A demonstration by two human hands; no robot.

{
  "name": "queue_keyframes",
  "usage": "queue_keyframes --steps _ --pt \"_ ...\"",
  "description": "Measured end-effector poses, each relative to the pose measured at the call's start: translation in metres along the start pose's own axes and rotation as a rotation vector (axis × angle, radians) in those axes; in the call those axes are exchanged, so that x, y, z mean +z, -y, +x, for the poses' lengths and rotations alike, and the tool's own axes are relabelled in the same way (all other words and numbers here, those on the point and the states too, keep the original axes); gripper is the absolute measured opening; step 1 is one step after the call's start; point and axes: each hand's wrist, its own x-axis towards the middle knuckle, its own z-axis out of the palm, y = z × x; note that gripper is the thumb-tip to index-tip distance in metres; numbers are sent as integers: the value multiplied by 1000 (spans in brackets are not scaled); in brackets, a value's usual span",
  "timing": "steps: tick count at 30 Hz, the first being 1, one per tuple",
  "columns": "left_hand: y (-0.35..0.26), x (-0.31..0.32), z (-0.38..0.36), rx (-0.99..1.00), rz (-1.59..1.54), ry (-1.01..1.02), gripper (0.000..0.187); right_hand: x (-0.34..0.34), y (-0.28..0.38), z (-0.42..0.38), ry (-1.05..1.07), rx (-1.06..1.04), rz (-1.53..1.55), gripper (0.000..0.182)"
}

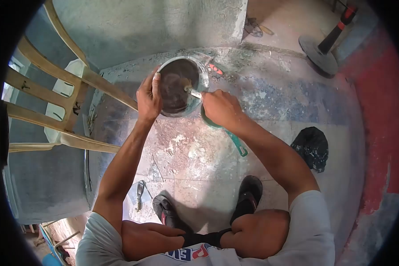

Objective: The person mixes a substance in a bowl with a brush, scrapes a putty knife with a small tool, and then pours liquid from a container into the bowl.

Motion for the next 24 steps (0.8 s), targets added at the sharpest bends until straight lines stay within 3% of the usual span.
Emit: queue_keyframes --steps 6,8,11,12,14,16,20,22,24 --pt "-5 9 2 103 -36 -36 34 18 -8 4 -58 -74 354 31" --pt "-5 11 1 129 -26 -12 34 21 -15 8 48 -144 541 31" --pt "-5 9 -2 175 -3 50 33 15 -24 13 93 -273 517 33" --pt "-5 9 -4 196 6 80 32 0 -20 16 218 -236 536 33" --pt "-3 9 -5 229 -2 93 32 10 -32 29 173 -362 529 34" --pt "3 9 -2 322 -12 57 31 -1 -33 31 215 -360 538 34" --pt "19 8 -3 223 -36 8 31 -15 -32 26 367 -279 486 31" --pt "22 4 -7 52 -27 29 32 -21 -29 15 365 -288 428 32" --pt "30 -1 -7 58 21 9 32 -22 -26 7 416 -277 473 29"
